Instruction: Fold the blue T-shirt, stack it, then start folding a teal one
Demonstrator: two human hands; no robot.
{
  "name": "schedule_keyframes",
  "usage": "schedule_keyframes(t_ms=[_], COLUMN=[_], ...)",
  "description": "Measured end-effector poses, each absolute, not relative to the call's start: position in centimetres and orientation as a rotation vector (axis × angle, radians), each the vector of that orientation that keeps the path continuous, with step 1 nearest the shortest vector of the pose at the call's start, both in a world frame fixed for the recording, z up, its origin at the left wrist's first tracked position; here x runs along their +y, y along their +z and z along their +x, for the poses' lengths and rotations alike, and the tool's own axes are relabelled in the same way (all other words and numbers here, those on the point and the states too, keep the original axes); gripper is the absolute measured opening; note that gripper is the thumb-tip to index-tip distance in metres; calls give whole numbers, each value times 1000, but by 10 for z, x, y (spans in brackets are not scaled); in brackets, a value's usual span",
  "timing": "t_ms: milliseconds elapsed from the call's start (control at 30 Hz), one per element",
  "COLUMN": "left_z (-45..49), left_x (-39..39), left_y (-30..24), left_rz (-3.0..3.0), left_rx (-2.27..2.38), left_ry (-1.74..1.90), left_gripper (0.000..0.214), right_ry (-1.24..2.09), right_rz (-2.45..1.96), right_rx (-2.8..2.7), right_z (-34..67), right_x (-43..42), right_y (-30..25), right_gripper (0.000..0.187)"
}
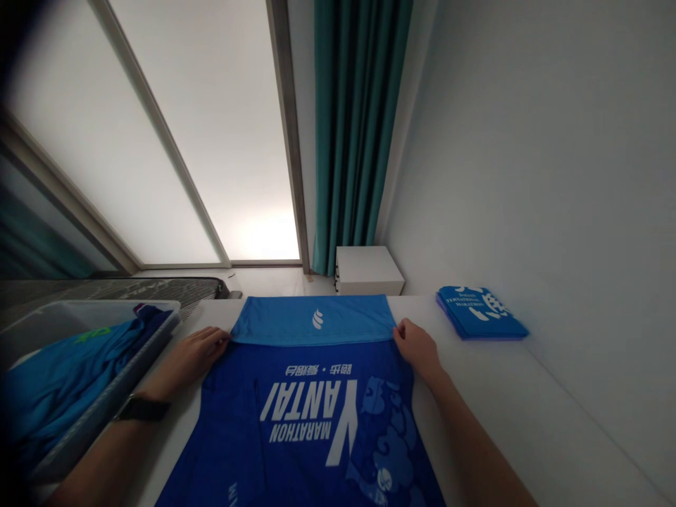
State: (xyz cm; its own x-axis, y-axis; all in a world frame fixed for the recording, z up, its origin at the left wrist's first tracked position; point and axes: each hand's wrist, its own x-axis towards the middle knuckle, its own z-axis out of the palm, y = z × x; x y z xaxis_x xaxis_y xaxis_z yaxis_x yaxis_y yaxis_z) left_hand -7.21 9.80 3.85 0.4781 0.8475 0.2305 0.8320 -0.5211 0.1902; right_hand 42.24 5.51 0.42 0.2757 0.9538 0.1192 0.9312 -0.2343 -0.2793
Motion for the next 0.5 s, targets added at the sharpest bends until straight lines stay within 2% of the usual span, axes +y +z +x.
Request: schedule_keyframes(t_ms=[333, 500], left_z=[-71, -70], left_x=[97, 100], left_y=[40, 38], left_rz=[2674, 2685], left_rx=[1514, 1622], left_ry=[413, 457], left_gripper=[22, 27], right_ry=[128, -60], right_rz=[-2191, -2132], right_rx=[-1799, -1864], right_z=[420, 416], right_x=[53, 51], right_y=[4, 11], right_gripper=[7, 13])
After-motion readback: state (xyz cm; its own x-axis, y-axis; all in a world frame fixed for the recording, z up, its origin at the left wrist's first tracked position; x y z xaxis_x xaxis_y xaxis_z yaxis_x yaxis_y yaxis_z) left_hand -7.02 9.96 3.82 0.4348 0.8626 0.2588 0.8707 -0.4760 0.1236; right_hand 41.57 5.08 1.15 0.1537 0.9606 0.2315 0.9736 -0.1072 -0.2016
